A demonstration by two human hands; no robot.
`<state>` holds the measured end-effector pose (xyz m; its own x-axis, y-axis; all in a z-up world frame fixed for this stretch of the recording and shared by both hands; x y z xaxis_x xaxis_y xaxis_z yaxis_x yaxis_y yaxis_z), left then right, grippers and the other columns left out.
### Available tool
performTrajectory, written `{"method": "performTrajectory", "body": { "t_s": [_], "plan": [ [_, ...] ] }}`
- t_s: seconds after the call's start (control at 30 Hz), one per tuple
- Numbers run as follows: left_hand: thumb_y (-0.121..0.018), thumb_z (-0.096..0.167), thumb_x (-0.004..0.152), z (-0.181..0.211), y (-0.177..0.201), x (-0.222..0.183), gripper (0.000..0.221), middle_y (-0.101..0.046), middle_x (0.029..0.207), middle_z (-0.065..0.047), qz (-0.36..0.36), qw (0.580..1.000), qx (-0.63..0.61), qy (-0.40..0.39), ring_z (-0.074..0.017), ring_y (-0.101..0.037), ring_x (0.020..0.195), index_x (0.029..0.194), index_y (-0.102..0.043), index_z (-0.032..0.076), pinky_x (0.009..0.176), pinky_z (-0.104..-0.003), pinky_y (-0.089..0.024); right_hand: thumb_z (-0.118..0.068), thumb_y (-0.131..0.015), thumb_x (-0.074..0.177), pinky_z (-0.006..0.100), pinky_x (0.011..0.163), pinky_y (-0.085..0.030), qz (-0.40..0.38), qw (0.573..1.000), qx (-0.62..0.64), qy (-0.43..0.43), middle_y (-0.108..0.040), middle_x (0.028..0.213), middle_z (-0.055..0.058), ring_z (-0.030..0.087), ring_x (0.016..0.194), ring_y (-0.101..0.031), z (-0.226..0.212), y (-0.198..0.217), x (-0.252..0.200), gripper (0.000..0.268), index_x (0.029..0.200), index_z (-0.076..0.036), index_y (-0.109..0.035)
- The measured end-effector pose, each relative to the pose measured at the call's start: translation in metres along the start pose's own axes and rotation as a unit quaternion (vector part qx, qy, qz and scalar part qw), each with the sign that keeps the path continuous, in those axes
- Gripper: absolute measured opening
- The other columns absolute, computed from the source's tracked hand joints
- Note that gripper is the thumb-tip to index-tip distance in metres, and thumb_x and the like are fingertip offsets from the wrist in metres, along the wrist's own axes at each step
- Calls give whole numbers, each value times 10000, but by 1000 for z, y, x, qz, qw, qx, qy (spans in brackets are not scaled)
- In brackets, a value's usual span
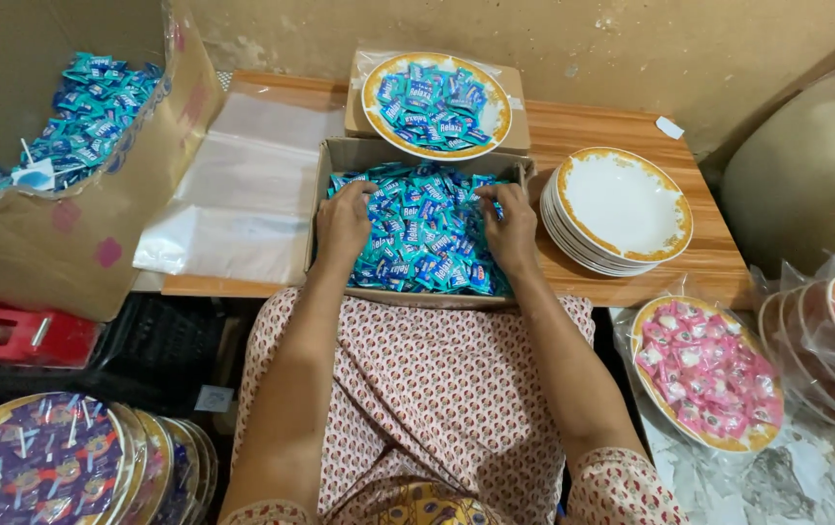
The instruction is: Packaging blue packets into small boxes and placing decorative plates on top as part of a manual assembly process.
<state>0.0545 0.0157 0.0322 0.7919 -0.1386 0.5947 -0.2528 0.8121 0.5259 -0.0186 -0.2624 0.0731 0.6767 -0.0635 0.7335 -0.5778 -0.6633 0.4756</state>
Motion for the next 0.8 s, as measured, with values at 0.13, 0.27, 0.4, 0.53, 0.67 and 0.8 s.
{"method": "performTrajectory", "body": {
  "t_s": [0.13, 0.27, 0.4, 0.53, 0.67, 0.8],
  "plan": [
    [-548, 30, 1033, 12, 10, 1, 234, -753, 1021, -107, 16, 1000, 11, 2, -402, -711, 953, 1143, -714, 153, 844, -523, -530, -14, -739, 928, 415, 859, -544, 6, 999, -11, 31, -676, 957, -1, 247, 940, -695, -6, 2, 2, 232, 1026, -224, -748],
    [-581, -46, 973, 31, 28, 5, 258, -740, 975, -104, 77, 996, -46, -27, -384, -708, 952, 1080, -735, 130, 858, -473, -554, 19, -750, 936, 360, 710, -583, 40, 999, 29, 1, -663, 925, 52, 266, 853, -691, -3, 11, 10, 191, 1022, -150, -768],
    [-588, -83, 939, 70, 39, 37, 299, -727, 969, -62, 119, 985, -82, -97, -342, -698, 968, 1049, -745, 147, 877, -436, -553, -4, -768, 946, 375, 649, -578, 83, 996, 32, 10, -624, 893, 60, 248, 819, -693, -13, 27, 46, 171, 1058, -133, -763],
    [-584, -112, 926, 84, 16, 95, 328, -740, 962, -40, 128, 976, -115, -133, -296, -715, 950, 1035, -759, 143, 878, -407, -558, 30, -765, 939, 321, 677, -597, 110, 992, 59, 25, -620, 883, 63, 221, 824, -691, -10, 15, 102, 152, 1043, -81, -767],
    [-587, -109, 930, 87, 0, 101, 403, -722, 1149, -124, 22, 985, -120, -120, -380, -664, 1156, 1240, -713, 114, 1005, -509, -488, -200, -721, 988, 458, 785, -610, -56, 996, -60, -27, -673, 1022, 115, 357, 943, -720, 57, -56, 132, 164, 1148, -173, -750],
    [-621, -41, 954, 63, 2, 65, 327, -694, 1118, -95, 19, 995, -67, -75, -357, -656, 1130, 1219, -708, 130, 994, -491, -493, -559, -529, 1059, 588, 944, -530, -206, 954, -211, -54, -668, 1195, 165, 468, 1103, -660, 35, -91, 130, 415, 1290, -269, -714]
  ]
}}
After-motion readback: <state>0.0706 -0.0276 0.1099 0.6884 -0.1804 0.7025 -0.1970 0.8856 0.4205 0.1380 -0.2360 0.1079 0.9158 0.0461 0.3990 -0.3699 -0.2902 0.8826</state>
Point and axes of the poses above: each hand's wrist, its own x-axis towards the middle knuckle, its own y-axis out of the back of the hand, z = x × y, the point moved 8 cm from there along x, towards the middle knuckle
